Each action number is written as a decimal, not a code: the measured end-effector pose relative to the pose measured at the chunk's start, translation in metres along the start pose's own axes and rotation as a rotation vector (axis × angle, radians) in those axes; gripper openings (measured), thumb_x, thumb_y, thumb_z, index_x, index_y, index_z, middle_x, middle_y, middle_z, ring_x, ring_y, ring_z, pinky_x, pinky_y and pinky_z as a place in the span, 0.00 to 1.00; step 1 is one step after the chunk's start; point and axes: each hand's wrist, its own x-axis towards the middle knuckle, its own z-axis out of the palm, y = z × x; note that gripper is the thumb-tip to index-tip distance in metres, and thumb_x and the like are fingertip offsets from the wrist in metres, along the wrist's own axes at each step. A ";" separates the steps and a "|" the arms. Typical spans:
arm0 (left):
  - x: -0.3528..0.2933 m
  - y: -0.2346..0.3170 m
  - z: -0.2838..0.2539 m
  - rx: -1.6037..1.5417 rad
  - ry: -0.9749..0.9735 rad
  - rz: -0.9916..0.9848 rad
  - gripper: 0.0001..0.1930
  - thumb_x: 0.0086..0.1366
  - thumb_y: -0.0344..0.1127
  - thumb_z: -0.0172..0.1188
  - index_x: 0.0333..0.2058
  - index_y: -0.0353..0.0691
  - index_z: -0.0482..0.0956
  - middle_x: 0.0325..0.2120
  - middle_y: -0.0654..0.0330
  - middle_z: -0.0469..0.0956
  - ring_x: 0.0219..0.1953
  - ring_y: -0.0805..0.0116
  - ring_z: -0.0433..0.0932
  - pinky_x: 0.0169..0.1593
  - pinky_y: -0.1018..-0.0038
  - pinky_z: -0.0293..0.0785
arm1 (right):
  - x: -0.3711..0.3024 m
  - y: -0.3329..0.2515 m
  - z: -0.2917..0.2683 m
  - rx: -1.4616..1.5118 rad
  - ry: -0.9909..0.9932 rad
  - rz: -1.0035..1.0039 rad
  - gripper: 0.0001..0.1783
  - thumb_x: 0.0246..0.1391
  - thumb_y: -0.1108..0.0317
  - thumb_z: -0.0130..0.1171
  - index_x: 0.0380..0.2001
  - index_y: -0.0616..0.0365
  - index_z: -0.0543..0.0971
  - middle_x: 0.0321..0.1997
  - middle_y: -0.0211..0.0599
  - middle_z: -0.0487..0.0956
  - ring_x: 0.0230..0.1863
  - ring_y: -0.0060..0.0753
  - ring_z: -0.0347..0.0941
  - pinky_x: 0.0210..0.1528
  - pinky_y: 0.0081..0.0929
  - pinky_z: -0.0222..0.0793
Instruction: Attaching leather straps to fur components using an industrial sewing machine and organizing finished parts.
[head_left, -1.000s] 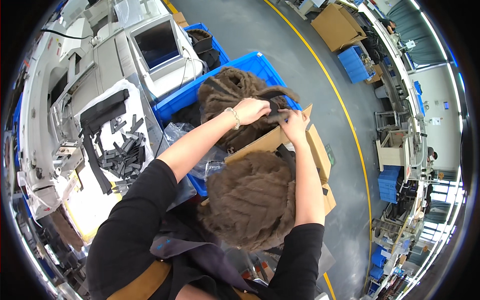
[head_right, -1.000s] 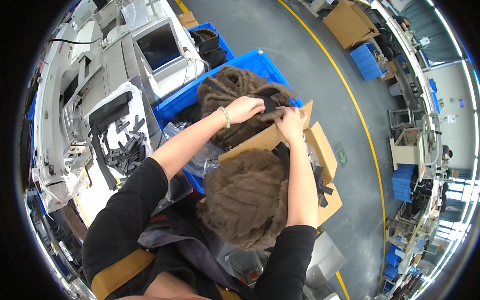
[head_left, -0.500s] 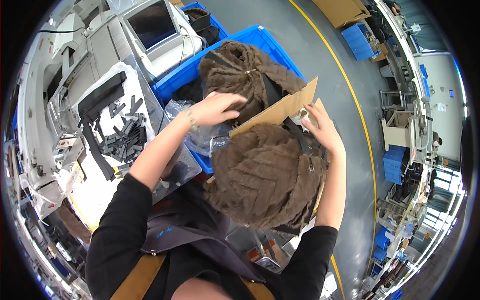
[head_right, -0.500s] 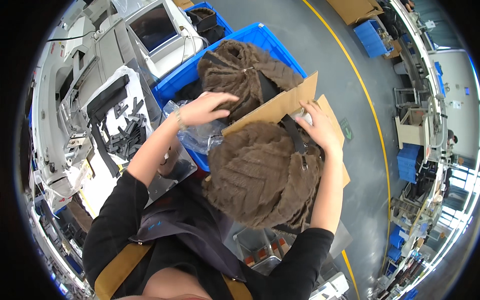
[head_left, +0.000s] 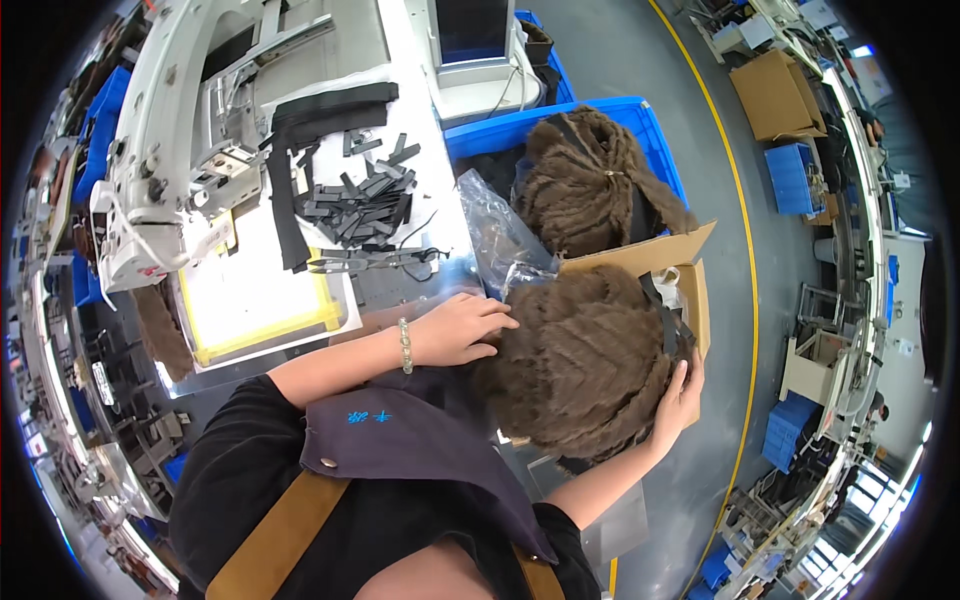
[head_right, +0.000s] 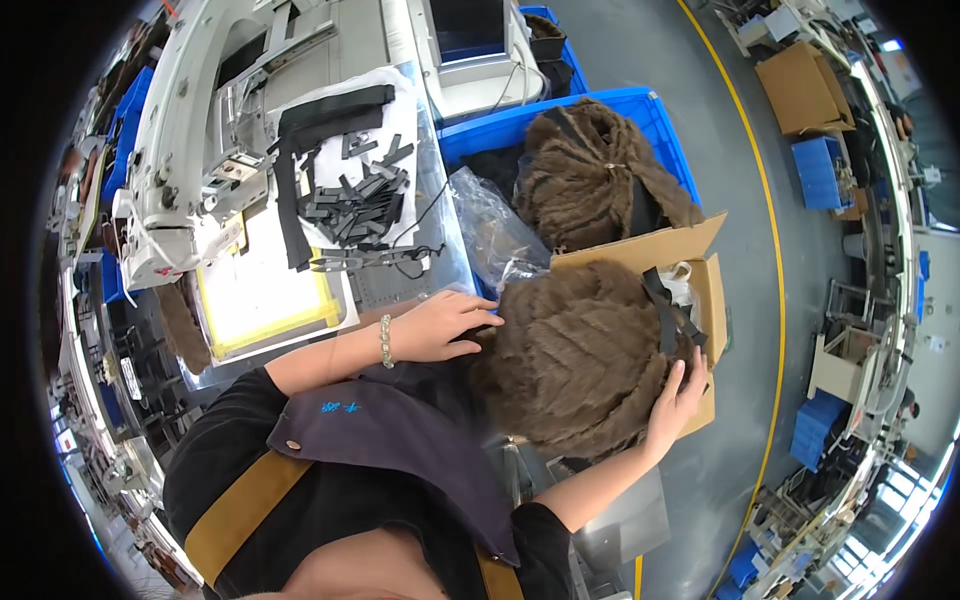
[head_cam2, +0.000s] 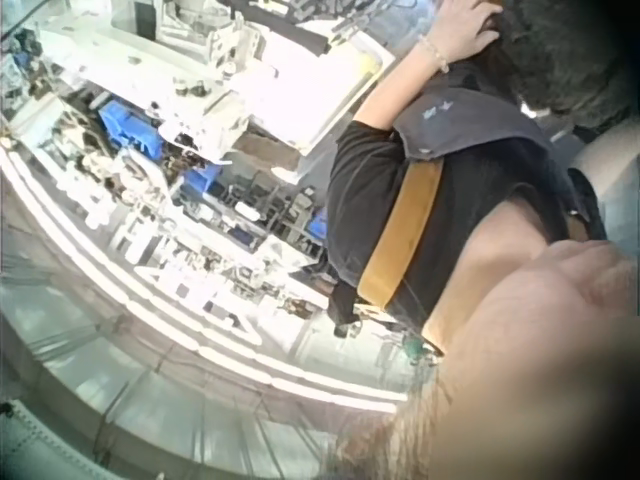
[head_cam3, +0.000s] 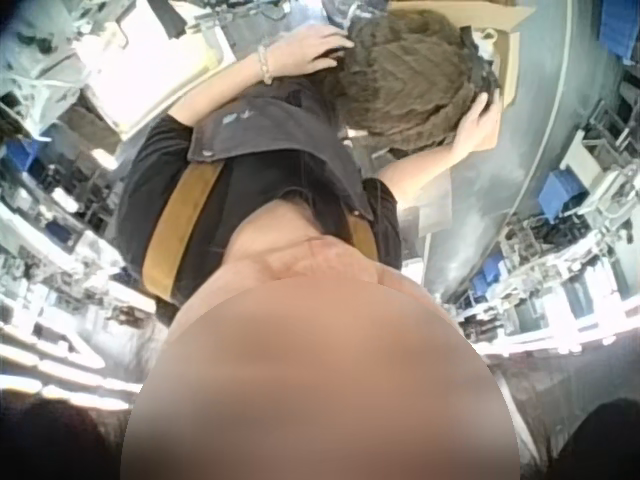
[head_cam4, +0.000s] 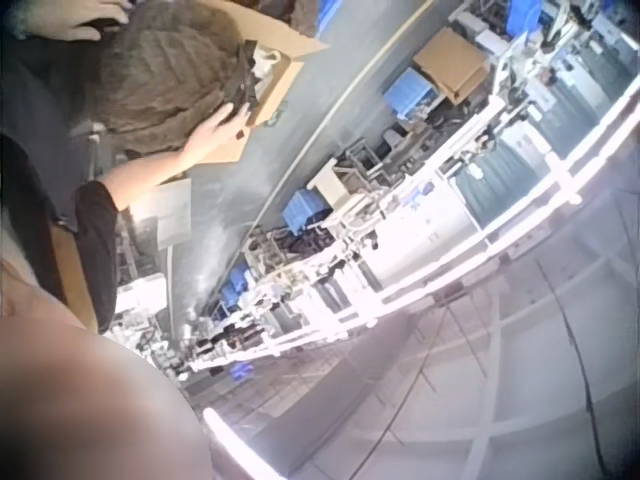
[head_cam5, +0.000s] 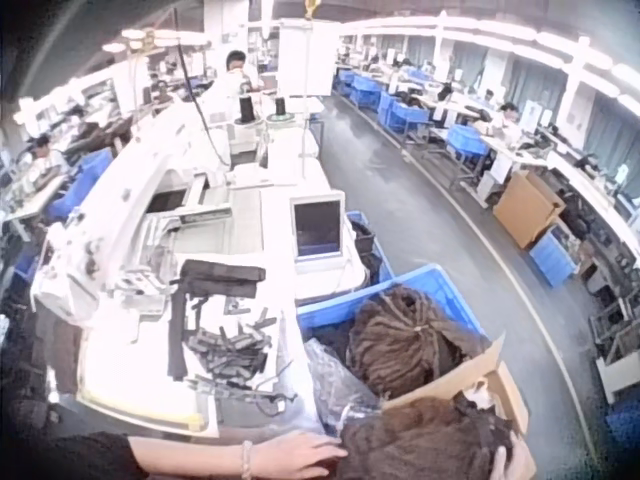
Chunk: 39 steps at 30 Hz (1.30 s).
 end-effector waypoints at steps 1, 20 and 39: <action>-0.003 0.003 -0.004 0.069 0.039 0.020 0.25 0.52 0.37 0.64 0.50 0.44 0.70 0.48 0.56 0.70 0.48 0.59 0.71 0.52 0.65 0.64 | -0.006 -0.010 0.000 -0.105 0.080 -0.009 0.21 0.61 0.62 0.48 0.54 0.63 0.69 0.59 0.49 0.67 0.61 0.47 0.61 0.62 0.35 0.54; -0.153 -0.074 -0.058 0.347 0.550 -0.605 0.24 0.46 0.34 0.66 0.45 0.44 0.73 0.40 0.61 0.71 0.48 0.61 0.67 0.51 0.66 0.59 | -0.027 -0.197 0.250 0.012 -0.444 -0.812 0.20 0.41 0.74 0.60 0.42 0.54 0.77 0.49 0.39 0.72 0.44 0.39 0.71 0.47 0.34 0.62; -0.180 -0.063 -0.047 0.226 0.555 -0.598 0.11 0.45 0.31 0.65 0.30 0.46 0.76 0.33 0.65 0.69 0.41 0.65 0.67 0.49 0.66 0.57 | -0.048 -0.196 0.265 -0.069 -0.613 -1.014 0.21 0.38 0.66 0.66 0.39 0.52 0.73 0.42 0.30 0.71 0.43 0.34 0.68 0.48 0.34 0.56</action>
